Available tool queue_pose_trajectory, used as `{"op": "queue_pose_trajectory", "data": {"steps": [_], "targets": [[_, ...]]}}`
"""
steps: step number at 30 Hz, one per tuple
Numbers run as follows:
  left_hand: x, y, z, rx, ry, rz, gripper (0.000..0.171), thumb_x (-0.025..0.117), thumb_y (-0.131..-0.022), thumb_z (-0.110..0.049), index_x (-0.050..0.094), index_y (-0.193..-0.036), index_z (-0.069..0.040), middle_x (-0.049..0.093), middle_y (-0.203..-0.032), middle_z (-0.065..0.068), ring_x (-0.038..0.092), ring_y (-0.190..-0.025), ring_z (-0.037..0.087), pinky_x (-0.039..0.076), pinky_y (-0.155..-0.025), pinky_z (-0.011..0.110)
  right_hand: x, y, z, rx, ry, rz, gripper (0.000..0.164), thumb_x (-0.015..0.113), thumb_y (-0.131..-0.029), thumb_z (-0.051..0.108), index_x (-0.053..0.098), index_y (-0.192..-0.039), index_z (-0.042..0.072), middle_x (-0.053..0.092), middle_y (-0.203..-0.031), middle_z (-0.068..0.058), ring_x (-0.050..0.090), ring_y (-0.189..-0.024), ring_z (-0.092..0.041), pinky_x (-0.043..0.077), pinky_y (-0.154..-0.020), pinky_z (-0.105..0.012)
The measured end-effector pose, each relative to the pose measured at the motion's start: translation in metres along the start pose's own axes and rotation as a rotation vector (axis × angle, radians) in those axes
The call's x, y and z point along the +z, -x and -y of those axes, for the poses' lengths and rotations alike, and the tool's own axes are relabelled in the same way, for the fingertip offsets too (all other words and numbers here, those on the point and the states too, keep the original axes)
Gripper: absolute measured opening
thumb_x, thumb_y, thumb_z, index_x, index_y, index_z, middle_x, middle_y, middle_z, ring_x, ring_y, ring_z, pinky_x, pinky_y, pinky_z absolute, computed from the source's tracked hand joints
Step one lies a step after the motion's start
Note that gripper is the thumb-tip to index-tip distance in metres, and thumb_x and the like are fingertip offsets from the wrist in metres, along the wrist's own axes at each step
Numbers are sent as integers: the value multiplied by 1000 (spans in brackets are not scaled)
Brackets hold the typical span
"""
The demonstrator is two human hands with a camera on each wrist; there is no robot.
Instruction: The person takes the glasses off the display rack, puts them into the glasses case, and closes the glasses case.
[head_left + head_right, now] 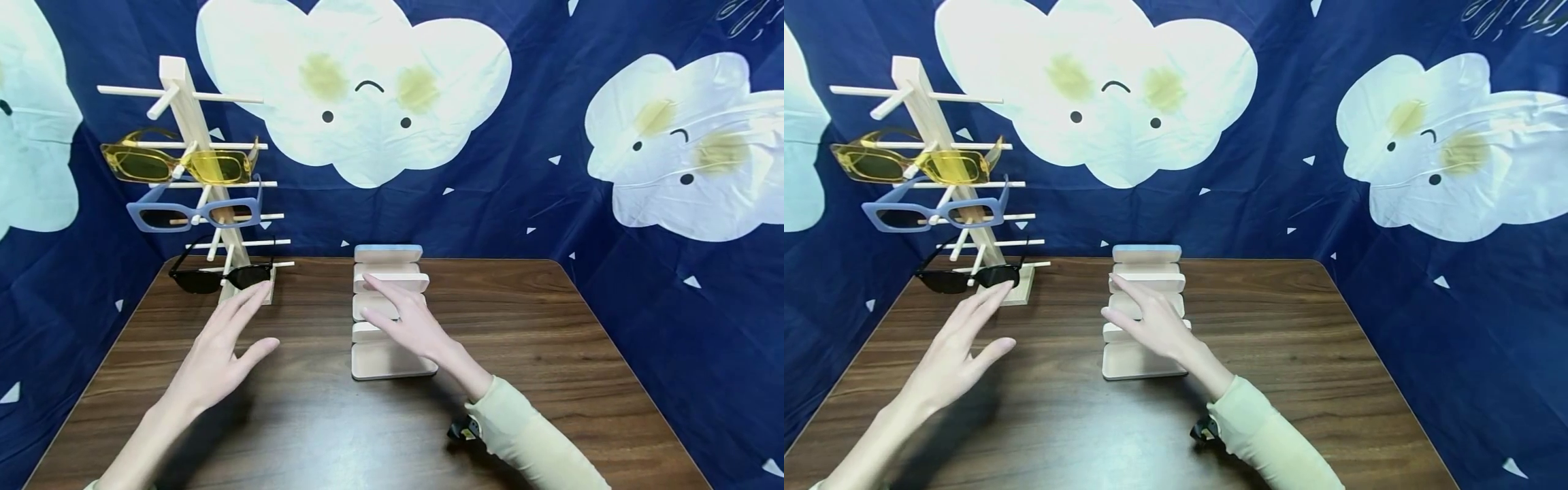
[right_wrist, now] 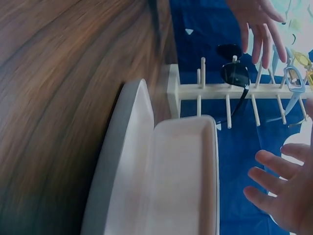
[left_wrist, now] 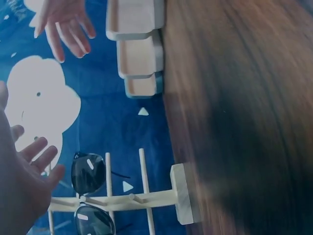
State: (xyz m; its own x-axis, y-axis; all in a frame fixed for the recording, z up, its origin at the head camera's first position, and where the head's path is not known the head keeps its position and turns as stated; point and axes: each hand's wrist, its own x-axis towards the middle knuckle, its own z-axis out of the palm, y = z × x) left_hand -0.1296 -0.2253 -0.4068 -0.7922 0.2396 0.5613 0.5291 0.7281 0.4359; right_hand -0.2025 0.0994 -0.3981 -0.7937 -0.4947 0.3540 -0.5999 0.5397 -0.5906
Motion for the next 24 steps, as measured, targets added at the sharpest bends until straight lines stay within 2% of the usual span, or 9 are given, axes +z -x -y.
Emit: {"op": "queue_pose_trajectory", "data": {"steps": [3,5,7,10,13,17,21,24], "targets": [[-3,0,4,-4,69,-76,78,78,-90,-18,41,-159,-20,49,-157,11,37,-146,5,16,-120,10,7,-6,5,51,-84,-20,56,61,-102,41,46,-155,32,68,-139,4,57,-138,-13,46,-115,-42],[-5,0,8,14,111,-144,70,75,-93,-19,45,-156,-15,54,-151,14,37,-142,-4,19,-119,9,12,-12,8,84,-150,-26,54,61,-102,39,49,-153,29,69,-138,1,60,-135,-15,47,-114,-43],[-6,1,11,18,150,-210,63,72,-96,-20,48,-153,-11,59,-145,12,40,-138,-7,24,-116,9,18,-17,11,119,-231,-15,53,62,-102,37,50,-153,26,69,-137,-2,63,-131,-16,49,-113,-43],[-7,1,15,28,199,-329,52,68,-100,-20,54,-147,-2,64,-137,-3,47,-130,-7,31,-111,8,25,-25,17,156,-313,-4,52,62,-103,37,51,-152,24,69,-137,-2,66,-126,-18,52,-109,-38],[-9,1,20,19,235,-423,45,65,-101,-16,58,-142,3,63,-132,-15,53,-124,-6,36,-108,9,31,-32,23,185,-361,-2,51,60,-103,40,52,-151,24,70,-135,0,69,-121,-16,54,-104,-31],[-14,2,27,-33,270,-480,41,62,-101,-8,59,-141,2,64,-128,-19,58,-117,-6,40,-103,8,39,-41,30,197,-388,-16,48,58,-104,42,55,-148,22,72,-131,-2,70,-117,-13,55,-101,-29],[-19,4,33,-89,295,-513,38,59,-103,-9,61,-140,1,65,-123,-21,60,-112,-7,40,-98,7,47,-50,38,224,-429,-32,45,59,-104,39,58,-145,20,73,-126,-3,70,-111,-12,55,-96,-27],[-22,5,39,-122,312,-538,36,56,-104,-10,61,-139,1,66,-120,-21,61,-109,-7,40,-95,6,53,-56,43,241,-500,-40,43,60,-104,34,59,-143,15,74,-122,-8,71,-108,-14,57,-93,-26]]}}
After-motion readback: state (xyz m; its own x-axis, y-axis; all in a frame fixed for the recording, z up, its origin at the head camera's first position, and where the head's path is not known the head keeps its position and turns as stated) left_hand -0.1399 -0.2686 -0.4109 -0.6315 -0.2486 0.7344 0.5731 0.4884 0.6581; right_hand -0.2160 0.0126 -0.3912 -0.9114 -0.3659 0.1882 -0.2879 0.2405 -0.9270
